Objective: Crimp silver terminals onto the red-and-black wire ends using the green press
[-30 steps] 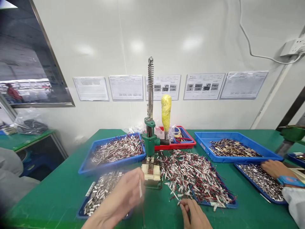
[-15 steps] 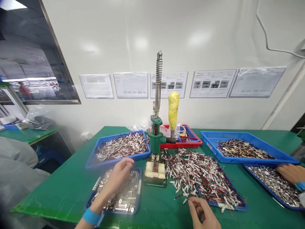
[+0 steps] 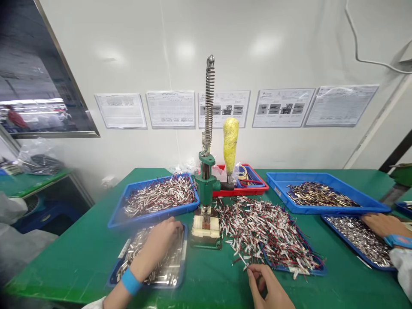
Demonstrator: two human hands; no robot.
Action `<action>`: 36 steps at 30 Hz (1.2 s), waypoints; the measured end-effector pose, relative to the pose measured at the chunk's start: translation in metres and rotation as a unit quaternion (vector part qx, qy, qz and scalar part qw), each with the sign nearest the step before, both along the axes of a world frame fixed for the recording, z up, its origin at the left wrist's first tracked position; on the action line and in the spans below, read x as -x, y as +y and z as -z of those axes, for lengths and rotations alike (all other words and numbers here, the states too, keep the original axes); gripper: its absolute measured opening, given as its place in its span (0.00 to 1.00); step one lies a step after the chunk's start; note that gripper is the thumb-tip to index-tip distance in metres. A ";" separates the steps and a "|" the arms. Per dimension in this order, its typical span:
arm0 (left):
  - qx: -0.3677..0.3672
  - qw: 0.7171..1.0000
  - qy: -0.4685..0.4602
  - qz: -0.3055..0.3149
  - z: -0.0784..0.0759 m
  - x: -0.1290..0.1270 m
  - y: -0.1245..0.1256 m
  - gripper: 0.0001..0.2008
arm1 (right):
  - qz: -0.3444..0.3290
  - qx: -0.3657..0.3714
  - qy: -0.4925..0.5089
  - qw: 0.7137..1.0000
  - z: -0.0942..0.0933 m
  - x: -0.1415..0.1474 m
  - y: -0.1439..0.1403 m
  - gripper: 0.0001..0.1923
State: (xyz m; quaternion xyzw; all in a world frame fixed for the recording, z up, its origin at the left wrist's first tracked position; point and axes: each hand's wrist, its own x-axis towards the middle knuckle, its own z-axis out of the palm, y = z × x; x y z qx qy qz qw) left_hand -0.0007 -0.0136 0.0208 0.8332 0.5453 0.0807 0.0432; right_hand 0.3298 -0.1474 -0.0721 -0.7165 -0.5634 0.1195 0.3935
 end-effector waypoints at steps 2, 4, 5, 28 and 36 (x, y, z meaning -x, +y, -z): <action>-0.004 1.000 0.017 -0.004 -0.007 -0.004 0.000 0.17 | 0.003 -0.009 -0.014 1.000 -0.001 0.002 0.000 0.31; -0.004 0.999 0.040 -0.001 -0.014 -0.008 0.000 0.15 | 0.008 -0.016 -0.026 1.000 -0.004 0.004 0.000 0.32; -0.006 0.999 0.053 0.001 -0.017 -0.010 0.000 0.15 | 0.010 -0.017 -0.028 0.999 -0.005 0.006 -0.001 0.32; 0.147 0.888 -0.434 -0.050 -0.035 -0.016 -0.011 0.11 | 0.014 -0.130 0.154 0.979 -0.072 0.120 0.111 0.22; 0.165 0.834 -0.516 -0.100 -0.036 -0.027 0.002 0.14 | 0.017 -0.095 0.029 0.995 -0.060 0.125 0.121 0.20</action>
